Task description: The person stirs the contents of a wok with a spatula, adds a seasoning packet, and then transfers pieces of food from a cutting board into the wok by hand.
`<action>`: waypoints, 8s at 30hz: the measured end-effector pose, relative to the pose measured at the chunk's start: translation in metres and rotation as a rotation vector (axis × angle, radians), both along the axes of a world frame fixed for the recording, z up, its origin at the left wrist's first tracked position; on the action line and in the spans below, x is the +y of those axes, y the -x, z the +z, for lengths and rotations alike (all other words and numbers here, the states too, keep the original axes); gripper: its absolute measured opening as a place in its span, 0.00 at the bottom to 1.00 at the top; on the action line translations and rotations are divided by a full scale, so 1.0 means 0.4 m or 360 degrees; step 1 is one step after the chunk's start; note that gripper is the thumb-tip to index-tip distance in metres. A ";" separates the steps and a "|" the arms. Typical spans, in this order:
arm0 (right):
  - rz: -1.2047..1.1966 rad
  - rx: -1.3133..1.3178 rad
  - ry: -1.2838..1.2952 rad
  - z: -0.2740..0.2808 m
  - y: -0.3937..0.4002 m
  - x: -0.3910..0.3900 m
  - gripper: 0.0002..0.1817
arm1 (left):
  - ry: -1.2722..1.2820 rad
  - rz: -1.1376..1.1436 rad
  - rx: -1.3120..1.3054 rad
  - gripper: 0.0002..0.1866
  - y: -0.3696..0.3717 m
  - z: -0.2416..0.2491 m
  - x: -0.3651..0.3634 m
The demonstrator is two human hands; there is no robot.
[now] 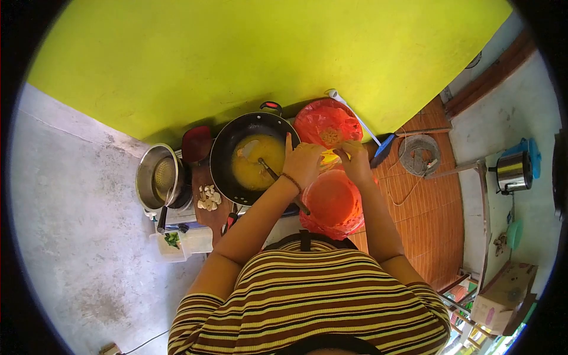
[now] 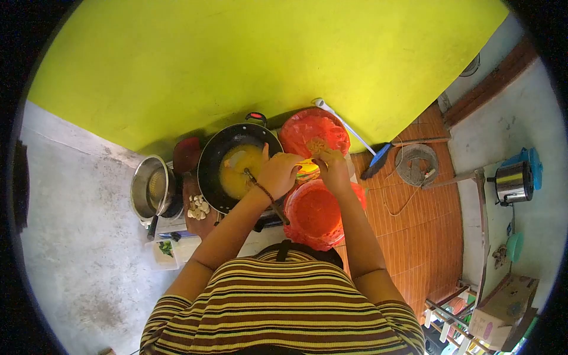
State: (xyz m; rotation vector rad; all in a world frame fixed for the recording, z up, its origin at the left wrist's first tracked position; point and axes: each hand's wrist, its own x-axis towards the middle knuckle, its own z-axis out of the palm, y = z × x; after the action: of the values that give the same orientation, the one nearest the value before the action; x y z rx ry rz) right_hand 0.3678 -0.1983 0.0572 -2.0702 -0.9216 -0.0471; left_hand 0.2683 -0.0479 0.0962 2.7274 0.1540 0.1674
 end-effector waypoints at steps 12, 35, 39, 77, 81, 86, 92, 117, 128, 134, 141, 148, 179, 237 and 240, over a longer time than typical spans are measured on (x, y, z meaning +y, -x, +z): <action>0.0123 0.0044 0.0063 -0.124 0.005 0.045 0.05 | -0.0268 -0.0006 0.0225 0.14 -0.004 -0.091 0.007; -0.0510 0.0385 -0.0210 -0.140 -0.029 0.012 0.04 | 0.0199 -0.0151 0.0110 0.11 0.138 -0.097 -0.121; -0.0447 0.0287 -0.0048 -0.150 -0.004 0.023 0.05 | 0.0196 -0.0154 0.0105 0.09 0.144 -0.120 -0.129; 0.0272 0.0014 0.0568 -0.149 -0.015 0.073 0.11 | 0.0455 0.0083 0.0014 0.13 0.176 -0.153 -0.072; 0.0162 0.0067 0.0431 -0.056 0.026 0.049 0.11 | 0.0469 0.0075 -0.0044 0.12 0.205 -0.142 -0.070; 0.0225 0.0129 0.0215 0.023 0.081 0.014 0.11 | 0.0421 0.0053 -0.0208 0.11 0.250 -0.124 -0.054; 0.0293 0.0405 0.0190 0.069 0.193 0.046 0.10 | 0.0338 0.0170 -0.0327 0.10 0.325 -0.071 -0.003; 0.0149 0.0384 0.0749 -0.018 0.356 0.135 0.12 | 0.0197 0.1159 0.0000 0.20 0.713 -0.199 0.159; 0.0111 -0.0208 0.0691 0.010 0.402 0.176 0.20 | 0.0387 0.1175 0.0348 0.24 0.716 -0.233 0.183; 0.0248 -0.0364 0.0812 -0.013 0.401 0.175 0.21 | 0.0568 0.1184 0.0384 0.26 0.708 -0.238 0.195; 0.0372 -0.0385 0.0656 0.144 0.372 0.073 0.20 | 0.0848 0.1166 0.0448 0.23 0.714 -0.298 0.226; 0.0350 -0.0244 0.0908 0.202 0.379 -0.024 0.21 | 0.1471 0.1154 0.0459 0.20 0.709 -0.229 0.239; 0.0239 0.1933 0.0165 -0.060 0.227 0.263 0.20 | 0.1331 0.0943 0.0425 0.20 0.718 -0.293 0.270; 0.0337 0.0773 0.0375 -0.005 0.326 0.126 0.20 | 0.2051 0.1107 0.0608 0.18 0.703 -0.263 0.285; 0.0302 0.0747 0.0435 0.016 0.334 0.121 0.20 | 0.2036 0.1100 0.0653 0.17 0.701 -0.253 0.286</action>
State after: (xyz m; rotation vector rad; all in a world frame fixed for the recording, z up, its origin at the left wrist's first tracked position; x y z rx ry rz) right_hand 0.2344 -0.1497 0.0638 -2.0928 -0.8549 0.6705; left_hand -0.0122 0.0666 -0.0050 1.3175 0.9379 -0.2403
